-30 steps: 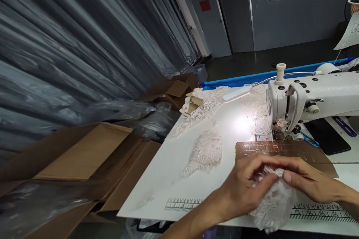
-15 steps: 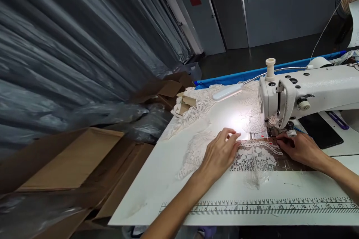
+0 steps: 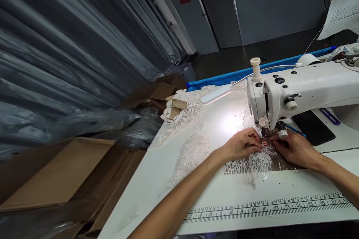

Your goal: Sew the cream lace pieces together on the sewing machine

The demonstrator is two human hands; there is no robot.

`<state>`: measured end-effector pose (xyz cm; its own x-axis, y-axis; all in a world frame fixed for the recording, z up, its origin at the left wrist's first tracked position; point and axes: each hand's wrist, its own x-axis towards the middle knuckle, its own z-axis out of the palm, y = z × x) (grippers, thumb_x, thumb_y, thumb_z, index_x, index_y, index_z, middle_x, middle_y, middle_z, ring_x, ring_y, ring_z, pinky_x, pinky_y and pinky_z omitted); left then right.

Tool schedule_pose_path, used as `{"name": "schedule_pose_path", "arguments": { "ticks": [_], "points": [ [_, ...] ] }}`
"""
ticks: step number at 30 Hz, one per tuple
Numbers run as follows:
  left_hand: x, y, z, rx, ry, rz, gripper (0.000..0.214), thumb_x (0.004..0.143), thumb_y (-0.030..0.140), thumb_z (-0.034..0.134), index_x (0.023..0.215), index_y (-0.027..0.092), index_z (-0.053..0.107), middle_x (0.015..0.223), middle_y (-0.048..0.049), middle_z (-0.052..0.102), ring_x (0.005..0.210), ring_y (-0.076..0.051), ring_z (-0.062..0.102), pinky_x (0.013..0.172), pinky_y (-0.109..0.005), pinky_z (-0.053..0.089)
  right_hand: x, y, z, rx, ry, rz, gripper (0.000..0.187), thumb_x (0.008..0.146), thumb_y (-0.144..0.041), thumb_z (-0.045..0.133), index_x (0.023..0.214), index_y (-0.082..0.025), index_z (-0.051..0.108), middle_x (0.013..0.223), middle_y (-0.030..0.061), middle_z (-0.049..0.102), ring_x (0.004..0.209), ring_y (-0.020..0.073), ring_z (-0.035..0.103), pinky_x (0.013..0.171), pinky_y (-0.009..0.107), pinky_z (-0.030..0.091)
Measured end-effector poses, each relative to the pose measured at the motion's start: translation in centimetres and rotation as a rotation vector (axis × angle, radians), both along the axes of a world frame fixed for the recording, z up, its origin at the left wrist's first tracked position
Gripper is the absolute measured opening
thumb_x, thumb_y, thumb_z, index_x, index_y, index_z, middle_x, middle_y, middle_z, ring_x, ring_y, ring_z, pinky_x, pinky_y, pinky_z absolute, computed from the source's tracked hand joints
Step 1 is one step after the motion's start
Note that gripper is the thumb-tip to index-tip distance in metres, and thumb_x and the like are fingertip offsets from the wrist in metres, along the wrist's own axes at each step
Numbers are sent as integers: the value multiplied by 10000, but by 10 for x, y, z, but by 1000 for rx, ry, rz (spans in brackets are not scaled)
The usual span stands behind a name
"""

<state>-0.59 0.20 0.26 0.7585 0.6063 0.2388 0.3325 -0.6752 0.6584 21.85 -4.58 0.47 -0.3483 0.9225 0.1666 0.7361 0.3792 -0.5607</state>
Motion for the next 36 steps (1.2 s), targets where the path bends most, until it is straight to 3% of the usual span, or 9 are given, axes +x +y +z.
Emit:
{"name": "schedule_pose_path", "arguments": {
  "ticks": [5,8,11,15,23,30,36],
  "points": [
    [2,-8,7,97,20,1,160,892,213,548,803,157,668,860,-47,635,833,-144,592,786,-312,493,-8,-9,11,-21,11,114,313,896,-377,480,1058,-201,682,887,80,650,707,191,618,620,307,483],
    [3,-11,15,14,21,7,155,917,202,492,856,149,625,776,-22,649,709,-115,596,717,-274,491,-14,-14,12,-4,-48,195,407,845,-430,580,1149,-163,630,1041,128,628,893,263,614,767,393,512],
    [1,-11,24,-92,23,3,121,900,233,535,941,152,615,865,-38,668,763,-124,617,702,-252,498,-17,-15,6,-19,-61,218,396,856,-413,583,1157,-156,608,1081,135,609,964,276,590,800,405,513],
    [-6,-9,30,-150,42,-51,273,830,232,644,1087,151,602,1029,-83,652,951,-169,612,837,-306,501,-17,-14,-1,-26,-36,203,320,872,-328,576,1151,-175,609,1103,119,605,998,266,578,851,415,501],
    [-8,-9,24,-237,38,-41,143,824,176,644,958,185,693,1080,-70,674,1022,-171,629,909,-339,507,-23,-19,-3,42,-9,170,276,835,-313,627,1076,-177,636,1102,110,619,1009,275,585,847,443,510],
    [-9,-10,26,-281,3,5,113,856,176,597,830,172,707,1024,-64,688,959,-151,646,879,-320,521,-28,-23,-12,125,90,108,345,842,-353,619,1132,-168,589,1122,133,609,1022,282,586,877,481,482],
    [-9,-12,28,-257,8,27,160,879,206,563,810,156,699,1015,-76,682,932,-147,648,845,-299,523,-34,-25,-10,81,80,106,170,902,-302,534,914,-185,657,1065,108,627,950,265,604,808,451,473]
  ]
}}
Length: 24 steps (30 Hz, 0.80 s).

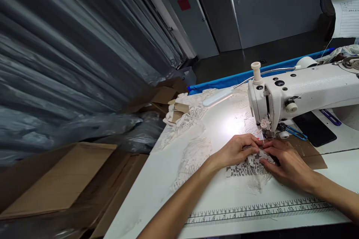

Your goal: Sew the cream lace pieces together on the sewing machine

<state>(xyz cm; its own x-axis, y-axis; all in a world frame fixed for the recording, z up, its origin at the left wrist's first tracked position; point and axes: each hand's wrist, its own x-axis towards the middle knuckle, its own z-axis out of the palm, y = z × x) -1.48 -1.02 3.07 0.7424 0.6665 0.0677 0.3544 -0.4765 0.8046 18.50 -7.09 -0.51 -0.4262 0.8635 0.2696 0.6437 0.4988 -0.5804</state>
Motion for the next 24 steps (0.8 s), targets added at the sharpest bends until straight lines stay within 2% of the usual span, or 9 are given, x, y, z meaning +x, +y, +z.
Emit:
{"name": "schedule_pose_path", "arguments": {
  "ticks": [4,7,9,11,13,14,16,20,24],
  "points": [
    [-3,-1,2,-30,-47,18,155,833,283,642,769,153,698,934,-70,686,884,-156,650,801,-295,524,0,-1,3,-62,113,17,273,944,-277,419,831,-178,647,1014,100,641,924,241,606,787,415,468],
    [-9,-4,5,-136,-84,42,249,787,383,686,722,143,681,881,-70,678,831,-162,643,739,-286,525,1,-1,11,-194,224,85,317,951,-344,374,830,-165,606,867,97,651,796,208,611,700,350,480],
    [-13,-5,8,-215,-85,36,311,827,438,624,781,135,674,860,-71,670,764,-147,629,668,-265,514,0,0,18,-401,277,118,339,946,-384,363,746,-174,539,681,61,624,611,166,577,568,288,455],
    [-12,-3,12,-251,-11,50,369,888,467,514,851,128,656,730,-35,635,584,-103,556,520,-219,448,-3,1,23,-700,349,135,340,947,-399,357,700,-189,460,559,25,588,449,121,499,446,233,389],
    [-7,2,14,-181,135,84,380,926,443,440,848,129,640,584,18,551,453,-72,428,429,-194,340,-6,3,26,-967,400,107,318,955,-390,351,716,-195,429,561,29,611,390,106,482,385,205,350],
    [-2,6,15,-97,225,84,358,929,412,438,824,134,639,544,31,519,436,-69,396,426,-193,311,-8,4,27,-1028,370,85,321,961,-381,343,716,-193,431,578,41,625,390,110,501,378,204,354],
    [11,15,18,108,406,45,282,905,341,489,777,150,652,540,27,535,467,-84,429,461,-203,313,-9,6,26,-908,173,22,330,955,-346,372,679,-185,455,592,62,630,446,137,563,416,220,397],
    [28,26,19,350,613,56,150,810,333,627,803,195,685,697,-7,645,594,-147,563,505,-227,353,-7,7,22,-189,-319,-87,143,843,-289,600,790,-158,580,747,101,648,683,234,635,547,292,475],
    [26,20,9,546,548,191,159,839,301,588,918,178,651,897,-57,641,768,-203,601,585,-266,423,-1,5,11,131,-273,58,115,854,-221,587,950,-163,612,1037,116,624,917,260,605,709,366,535]
  ]
}}
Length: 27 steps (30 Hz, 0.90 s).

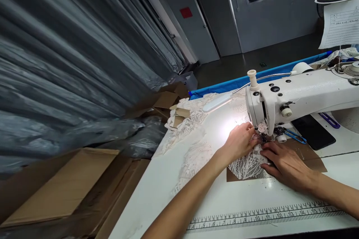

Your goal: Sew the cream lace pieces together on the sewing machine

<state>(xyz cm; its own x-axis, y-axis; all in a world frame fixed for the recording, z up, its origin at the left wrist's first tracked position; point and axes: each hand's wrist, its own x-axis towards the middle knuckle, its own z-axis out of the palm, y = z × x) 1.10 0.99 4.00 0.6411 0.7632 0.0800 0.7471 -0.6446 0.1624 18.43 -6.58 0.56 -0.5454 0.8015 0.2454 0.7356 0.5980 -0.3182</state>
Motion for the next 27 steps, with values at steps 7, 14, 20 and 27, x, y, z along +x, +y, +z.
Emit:
{"name": "schedule_pose_path", "arguments": {
  "ticks": [7,14,20,27],
  "points": [
    [-4,7,-24,67,-205,-210,294,928,157,353,736,154,576,805,-57,598,752,-160,559,677,-282,459,1,-1,-14,124,163,34,222,903,-124,433,966,-161,643,1000,104,635,930,249,582,804,428,527],
    [-29,-21,-11,223,-307,-467,168,882,293,514,896,156,610,902,-58,657,774,-157,603,688,-302,485,5,0,-14,110,178,68,271,930,-140,394,1004,-152,655,982,104,635,895,237,575,790,406,543],
    [-28,-47,-29,439,-145,-527,220,903,81,410,800,122,600,775,-48,671,627,-135,586,596,-259,488,8,3,-7,-7,158,61,287,905,-153,401,1040,-152,655,1056,117,631,935,244,585,819,432,528],
    [-21,-47,-35,435,-297,-451,147,902,182,494,821,126,603,773,-52,666,671,-145,584,624,-272,497,35,34,12,-407,177,15,279,890,-265,437,974,-221,699,837,41,684,681,189,626,655,329,522]
  ]
}}
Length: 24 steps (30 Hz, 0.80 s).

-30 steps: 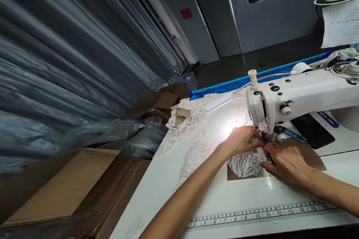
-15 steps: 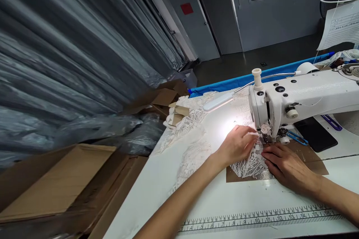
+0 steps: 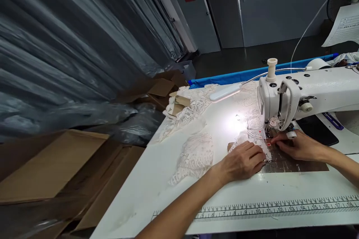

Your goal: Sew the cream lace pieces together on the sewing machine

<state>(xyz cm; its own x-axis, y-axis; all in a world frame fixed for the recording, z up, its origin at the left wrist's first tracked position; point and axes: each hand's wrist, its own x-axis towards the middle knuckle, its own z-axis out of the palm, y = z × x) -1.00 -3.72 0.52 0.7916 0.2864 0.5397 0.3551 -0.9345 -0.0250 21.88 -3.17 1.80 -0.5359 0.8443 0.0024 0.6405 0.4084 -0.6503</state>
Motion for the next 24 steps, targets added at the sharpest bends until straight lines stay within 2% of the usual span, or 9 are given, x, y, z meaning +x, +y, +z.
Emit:
{"name": "schedule_pose_path", "arguments": {
  "ticks": [3,6,9,12,17,24],
  "points": [
    [-1,-2,1,4,-31,0,139,892,168,519,779,143,597,804,-38,676,654,-126,571,615,-269,480,6,2,-12,130,37,-29,276,895,-278,445,977,-226,703,900,50,669,780,196,627,715,326,509],
    [0,-2,0,59,-74,-8,138,867,121,528,741,132,584,797,-39,680,610,-116,546,576,-267,458,7,-3,-22,251,-58,11,316,929,-289,422,1134,-255,661,1023,69,629,750,170,612,658,286,496],
    [1,0,1,81,-80,-6,124,851,96,528,745,127,583,796,-46,685,603,-123,544,557,-270,448,2,-8,-20,365,-200,96,364,947,-274,409,1273,-270,571,1117,91,585,699,149,581,588,253,467],
    [2,1,1,85,-75,-22,129,841,93,529,726,135,572,834,-55,701,629,-132,571,570,-277,462,-5,-9,-11,465,-332,140,362,943,-244,432,1280,-245,563,1107,105,590,728,168,572,602,260,462],
    [-1,3,-5,24,-98,-24,108,836,89,530,746,132,572,848,-62,716,709,-146,634,619,-284,501,-16,-11,4,429,-509,99,339,947,-247,442,1259,-246,576,1078,104,607,718,180,579,579,268,456],
    [-1,2,-8,-43,-110,-5,105,850,96,535,769,129,592,872,-62,720,732,-143,646,642,-284,522,-14,-13,4,416,-442,83,344,966,-256,411,1266,-228,578,1074,112,597,762,181,587,572,251,446]
  ]
}}
